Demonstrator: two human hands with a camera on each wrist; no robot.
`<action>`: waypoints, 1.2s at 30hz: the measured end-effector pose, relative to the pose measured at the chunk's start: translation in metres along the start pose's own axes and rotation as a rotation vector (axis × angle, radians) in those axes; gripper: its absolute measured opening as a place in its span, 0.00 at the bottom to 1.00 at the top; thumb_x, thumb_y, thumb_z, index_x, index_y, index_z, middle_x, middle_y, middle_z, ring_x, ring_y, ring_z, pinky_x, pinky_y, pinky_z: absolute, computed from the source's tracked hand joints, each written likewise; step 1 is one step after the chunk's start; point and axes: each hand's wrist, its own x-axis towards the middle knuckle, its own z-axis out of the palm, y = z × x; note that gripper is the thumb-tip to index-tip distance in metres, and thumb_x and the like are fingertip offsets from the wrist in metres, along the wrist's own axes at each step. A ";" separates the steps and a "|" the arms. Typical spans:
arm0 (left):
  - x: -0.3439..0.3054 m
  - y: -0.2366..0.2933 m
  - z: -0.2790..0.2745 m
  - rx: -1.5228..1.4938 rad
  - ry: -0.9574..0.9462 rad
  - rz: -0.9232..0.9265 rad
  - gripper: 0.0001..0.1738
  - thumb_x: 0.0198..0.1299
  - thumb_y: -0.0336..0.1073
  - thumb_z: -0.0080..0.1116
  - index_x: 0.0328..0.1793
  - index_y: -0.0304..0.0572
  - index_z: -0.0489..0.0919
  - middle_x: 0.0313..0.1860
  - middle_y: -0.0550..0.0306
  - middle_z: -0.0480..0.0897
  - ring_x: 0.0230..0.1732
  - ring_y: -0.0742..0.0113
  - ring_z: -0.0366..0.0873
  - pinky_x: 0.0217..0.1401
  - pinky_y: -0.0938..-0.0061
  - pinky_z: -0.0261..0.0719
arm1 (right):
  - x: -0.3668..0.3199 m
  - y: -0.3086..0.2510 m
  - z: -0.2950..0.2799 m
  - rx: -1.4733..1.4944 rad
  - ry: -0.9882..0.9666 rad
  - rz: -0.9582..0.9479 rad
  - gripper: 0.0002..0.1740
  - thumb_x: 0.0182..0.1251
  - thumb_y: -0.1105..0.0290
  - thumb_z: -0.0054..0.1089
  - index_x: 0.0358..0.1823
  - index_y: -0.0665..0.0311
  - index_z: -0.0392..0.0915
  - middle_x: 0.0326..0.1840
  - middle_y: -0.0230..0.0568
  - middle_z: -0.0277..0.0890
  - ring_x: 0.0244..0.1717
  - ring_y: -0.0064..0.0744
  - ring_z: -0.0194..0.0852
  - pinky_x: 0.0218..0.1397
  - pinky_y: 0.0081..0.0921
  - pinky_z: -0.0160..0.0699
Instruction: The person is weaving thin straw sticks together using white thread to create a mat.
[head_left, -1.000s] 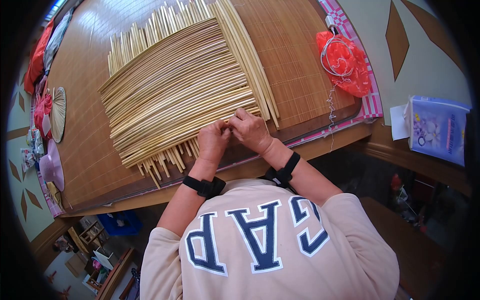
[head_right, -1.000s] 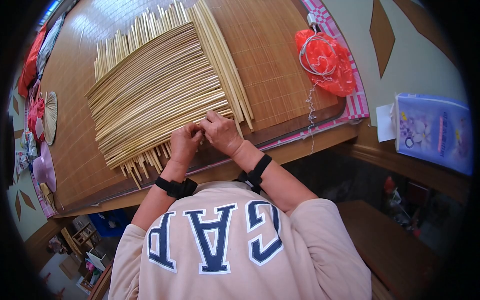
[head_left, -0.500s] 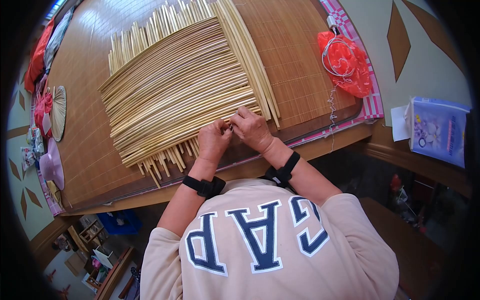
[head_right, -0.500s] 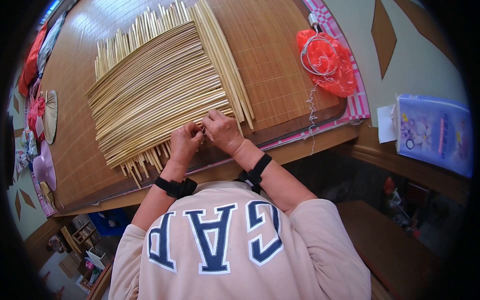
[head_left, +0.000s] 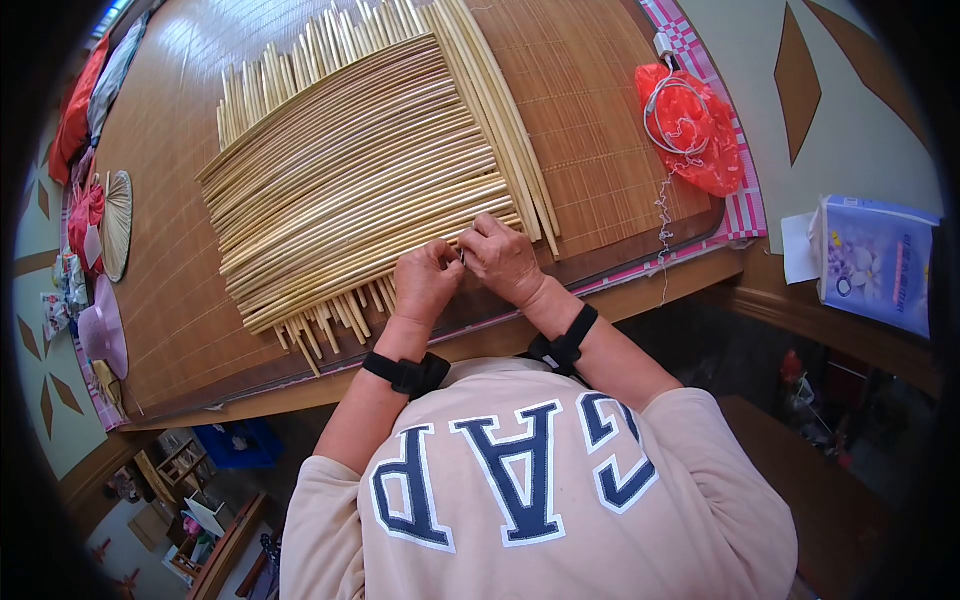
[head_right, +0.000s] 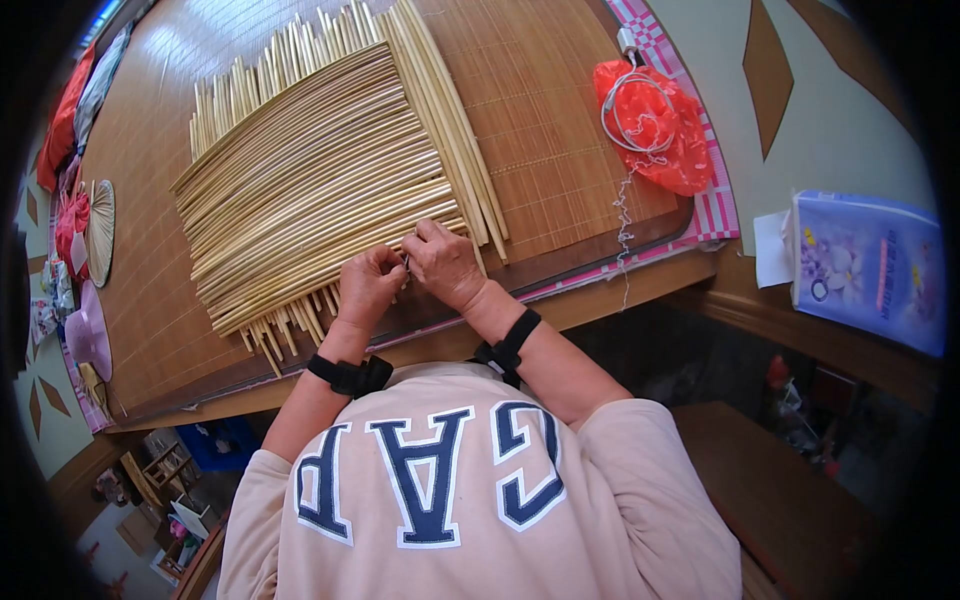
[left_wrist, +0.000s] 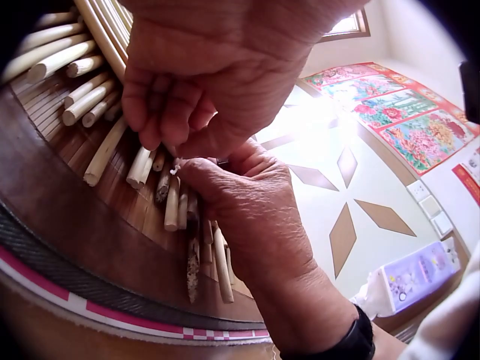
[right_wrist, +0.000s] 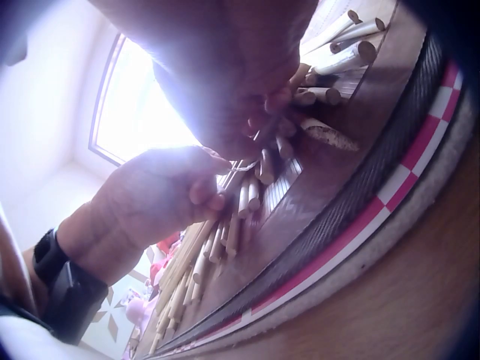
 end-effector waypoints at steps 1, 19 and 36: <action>0.000 0.000 0.000 -0.020 -0.011 -0.014 0.06 0.43 0.38 0.60 0.24 0.47 0.83 0.19 0.52 0.80 0.24 0.55 0.80 0.31 0.67 0.78 | 0.000 -0.001 0.000 -0.002 -0.002 0.008 0.05 0.50 0.71 0.59 0.27 0.59 0.72 0.30 0.39 0.66 0.36 0.39 0.75 0.32 0.32 0.76; -0.001 0.009 -0.012 -0.005 -0.073 0.036 0.07 0.41 0.36 0.59 0.24 0.43 0.82 0.21 0.50 0.81 0.25 0.55 0.79 0.32 0.66 0.78 | 0.001 0.001 0.002 0.046 0.008 0.055 0.03 0.50 0.71 0.58 0.24 0.57 0.73 0.29 0.37 0.66 0.34 0.38 0.75 0.31 0.33 0.75; 0.001 0.006 -0.024 -0.082 -0.245 0.047 0.06 0.45 0.34 0.60 0.27 0.40 0.82 0.19 0.50 0.80 0.21 0.63 0.79 0.29 0.70 0.76 | 0.003 0.002 -0.004 0.101 -0.039 0.120 0.03 0.49 0.72 0.58 0.27 0.58 0.75 0.31 0.38 0.70 0.35 0.41 0.75 0.35 0.34 0.76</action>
